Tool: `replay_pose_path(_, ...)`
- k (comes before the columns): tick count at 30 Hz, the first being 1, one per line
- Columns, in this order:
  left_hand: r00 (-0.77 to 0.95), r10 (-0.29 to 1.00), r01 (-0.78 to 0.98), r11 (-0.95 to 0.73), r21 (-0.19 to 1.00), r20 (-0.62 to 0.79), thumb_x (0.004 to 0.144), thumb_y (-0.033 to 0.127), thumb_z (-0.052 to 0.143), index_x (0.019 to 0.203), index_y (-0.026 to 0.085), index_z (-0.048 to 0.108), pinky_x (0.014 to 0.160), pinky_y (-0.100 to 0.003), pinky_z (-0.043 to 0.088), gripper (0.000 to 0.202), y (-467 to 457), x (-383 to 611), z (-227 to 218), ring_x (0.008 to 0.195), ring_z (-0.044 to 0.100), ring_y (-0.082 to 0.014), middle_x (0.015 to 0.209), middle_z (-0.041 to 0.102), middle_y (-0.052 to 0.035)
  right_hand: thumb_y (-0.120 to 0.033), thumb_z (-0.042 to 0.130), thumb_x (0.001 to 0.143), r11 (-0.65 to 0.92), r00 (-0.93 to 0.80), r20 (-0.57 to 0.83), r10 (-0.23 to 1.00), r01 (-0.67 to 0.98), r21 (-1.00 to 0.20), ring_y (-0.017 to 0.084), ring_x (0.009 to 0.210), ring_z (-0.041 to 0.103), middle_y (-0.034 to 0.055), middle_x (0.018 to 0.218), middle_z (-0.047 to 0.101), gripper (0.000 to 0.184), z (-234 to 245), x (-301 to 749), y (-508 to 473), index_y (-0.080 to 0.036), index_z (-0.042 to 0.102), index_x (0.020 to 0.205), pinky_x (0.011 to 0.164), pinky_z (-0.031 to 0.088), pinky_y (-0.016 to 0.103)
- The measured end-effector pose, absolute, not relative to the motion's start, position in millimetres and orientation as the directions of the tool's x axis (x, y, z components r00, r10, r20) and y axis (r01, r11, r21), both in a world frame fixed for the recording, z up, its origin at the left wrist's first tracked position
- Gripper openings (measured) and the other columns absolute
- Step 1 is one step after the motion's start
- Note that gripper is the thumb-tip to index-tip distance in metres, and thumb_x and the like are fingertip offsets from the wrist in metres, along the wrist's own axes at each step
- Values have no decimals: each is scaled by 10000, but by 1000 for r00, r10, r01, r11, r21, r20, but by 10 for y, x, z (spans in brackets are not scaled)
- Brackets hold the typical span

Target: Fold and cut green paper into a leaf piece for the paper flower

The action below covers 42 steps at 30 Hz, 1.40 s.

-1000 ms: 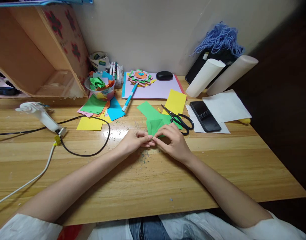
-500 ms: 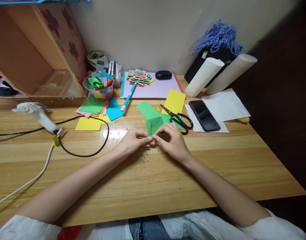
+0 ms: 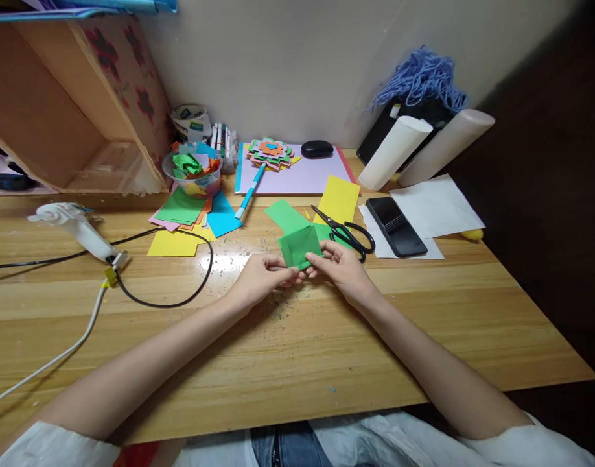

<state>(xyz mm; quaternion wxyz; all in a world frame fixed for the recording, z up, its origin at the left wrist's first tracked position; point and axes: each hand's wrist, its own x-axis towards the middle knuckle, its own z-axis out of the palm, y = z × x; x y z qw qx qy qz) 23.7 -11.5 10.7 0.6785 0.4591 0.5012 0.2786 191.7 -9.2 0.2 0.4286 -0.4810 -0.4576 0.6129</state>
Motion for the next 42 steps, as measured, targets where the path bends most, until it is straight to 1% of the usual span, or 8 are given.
replay_pose_path(5, 368, 841, 72, 400, 914, -397, 650, 353, 698, 751, 113, 676, 702, -279, 499, 261, -115, 227, 60, 701, 651, -154, 770, 704, -96, -369, 742, 592, -189, -153, -180, 972, -46, -981, 108, 552, 611, -34, 629, 591, 307, 0, 1903, -110, -181, 535, 719, 570, 537, 235)
replay_pose_path(11, 330, 876, 67, 349, 935, -351, 656, 396, 680, 746, 118, 674, 685, -270, 499, 292, -129, 241, 21, 688, 639, -150, 763, 697, -90, -317, 745, 592, -197, -204, -183, 962, -48, -979, 176, 791, 654, 26, 830, 675, 298, -12, 1890, -142, -183, 578, 798, 763, 534, 320)
replay_pose_path(18, 360, 858, 47, 376, 925, -367, 689, 325, 660, 731, 108, 658, 641, -228, 490, 221, -135, 254, 66, 640, 628, -113, 762, 688, -75, -307, 750, 582, -257, -203, -241, 949, -57, -965, 128, 605, 650, 3, 672, 658, 265, 26, 1920, -136, -162, 581, 727, 635, 546, 253)
replay_pose_path(24, 359, 833, 51, 433, 900, -421, 670, 305, 692, 707, 73, 622, 576, -234, 498, 244, -131, 257, 94, 537, 607, -99, 712, 682, -90, -297, 768, 550, -306, -179, -288, 941, -85, -948, 129, 526, 645, -46, 553, 609, 325, 10, 1975, -95, -187, 477, 644, 598, 547, 245)
replay_pose_path(29, 326, 845, 8, 446, 895, -424, 665, 304, 701, 727, 76, 609, 602, -251, 518, 253, -135, 269, 72, 570, 629, -118, 692, 677, -79, -280, 750, 584, -255, -228, -248, 942, -2, -967, 155, 684, 669, -8, 669, 659, 259, 35, 1997, -106, -166, 556, 713, 698, 532, 265)
replay_pose_path(33, 345, 860, -7, 404, 915, -377, 648, 303, 715, 749, 77, 606, 604, -261, 524, 270, -131, 273, 36, 568, 628, -119, 677, 669, -65, -268, 751, 580, -196, -271, -211, 939, 79, -977, 182, 757, 668, 29, 775, 686, 310, 55, 2009, -124, -151, 596, 822, 743, 521, 291)
replay_pose_path(38, 367, 840, 9, 425, 905, -399, 664, 275, 706, 725, 67, 607, 600, -250, 523, 238, -105, 258, 16, 564, 630, -115, 671, 670, -71, -307, 727, 614, -300, -274, -304, 913, 57, -952, 186, 679, 682, -19, 606, 643, 261, 90, 2038, -96, -183, 503, 661, 705, 538, 293)
replay_pose_path(42, 385, 822, 0, 456, 890, -421, 685, 236, 692, 716, 61, 610, 592, -223, 513, 196, -82, 244, 23, 552, 622, -95, 659, 672, -66, -315, 680, 672, -375, -351, -359, 865, 23, -927, 177, 664, 684, -20, 592, 648, 199, 103, 2107, -66, -193, 523, 681, 725, 540, 293)
